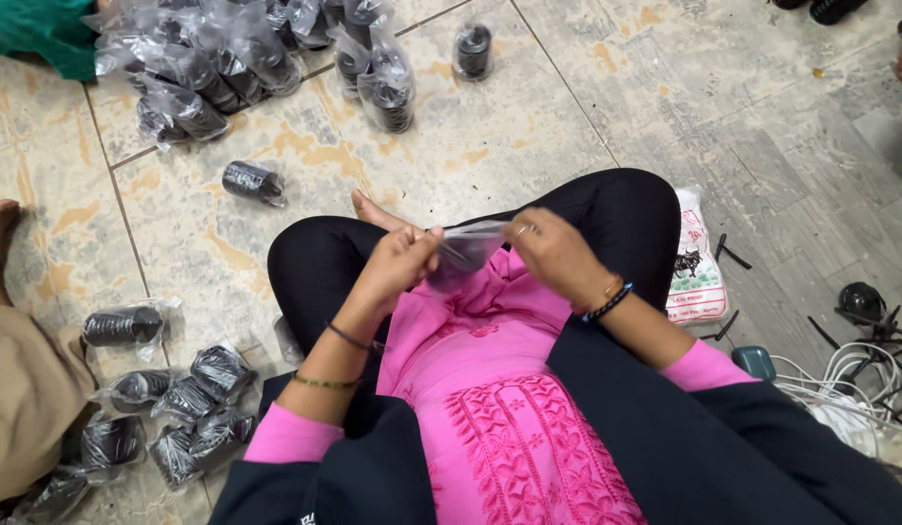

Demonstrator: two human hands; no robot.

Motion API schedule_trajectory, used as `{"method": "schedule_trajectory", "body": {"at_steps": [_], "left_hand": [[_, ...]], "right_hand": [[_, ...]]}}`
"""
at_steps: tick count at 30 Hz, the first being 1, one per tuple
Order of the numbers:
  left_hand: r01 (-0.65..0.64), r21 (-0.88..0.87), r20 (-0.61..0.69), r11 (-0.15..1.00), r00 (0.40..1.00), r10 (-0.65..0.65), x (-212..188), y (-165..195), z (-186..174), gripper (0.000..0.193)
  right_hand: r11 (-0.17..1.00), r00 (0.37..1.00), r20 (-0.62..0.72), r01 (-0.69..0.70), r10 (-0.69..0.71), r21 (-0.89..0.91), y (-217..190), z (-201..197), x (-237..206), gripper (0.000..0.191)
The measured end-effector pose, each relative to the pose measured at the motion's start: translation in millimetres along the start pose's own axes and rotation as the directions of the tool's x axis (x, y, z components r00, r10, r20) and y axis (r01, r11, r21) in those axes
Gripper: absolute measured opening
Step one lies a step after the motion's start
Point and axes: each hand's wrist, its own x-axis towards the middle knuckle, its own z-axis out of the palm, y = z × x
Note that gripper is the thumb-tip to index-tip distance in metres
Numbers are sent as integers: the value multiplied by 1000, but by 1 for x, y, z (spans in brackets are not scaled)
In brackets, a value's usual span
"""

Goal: The person sits on the floor and packs small dark containers into clear plastic bags one at a time, twisting the bags closed and placing the wrapped items into piles on the floor. Other people nearby handle and pass the wrapped items.

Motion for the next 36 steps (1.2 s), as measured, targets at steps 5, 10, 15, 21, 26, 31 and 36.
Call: {"method": "schedule_trajectory", "body": {"at_steps": [5,10,15,21,26,31,36], "left_hand": [[387,-610,214,692,920,-327,35,-14,13,22],[291,-528,502,798,865,17,24,-17,27,26],[90,-463,534,882,822,196,5,-2,28,20],[-478,303,148,825,878,454,-16,21,36,27],[-510,210,-16,834,851,525,-22,27,40,27],[-542,130,-127,830,821,556,-27,25,46,17],[-526,219,-322,822,756,569,-30,10,58,14]], "right_hand": [[980,960,196,195,-200,44,-36,16,-9,17],[954,996,33,74,-87,291,-27,-2,9,12],[616,983,136,-182,121,766,0,10,11,10],[456,899,223,-390,378,800,-4,54,-10,15],[393,938,246,-327,244,860,-2,41,-4,47],[742,955,175,-295,238,602,-5,32,12,19],[968,988,-30,-141,150,208,-18,27,14,10]]}}
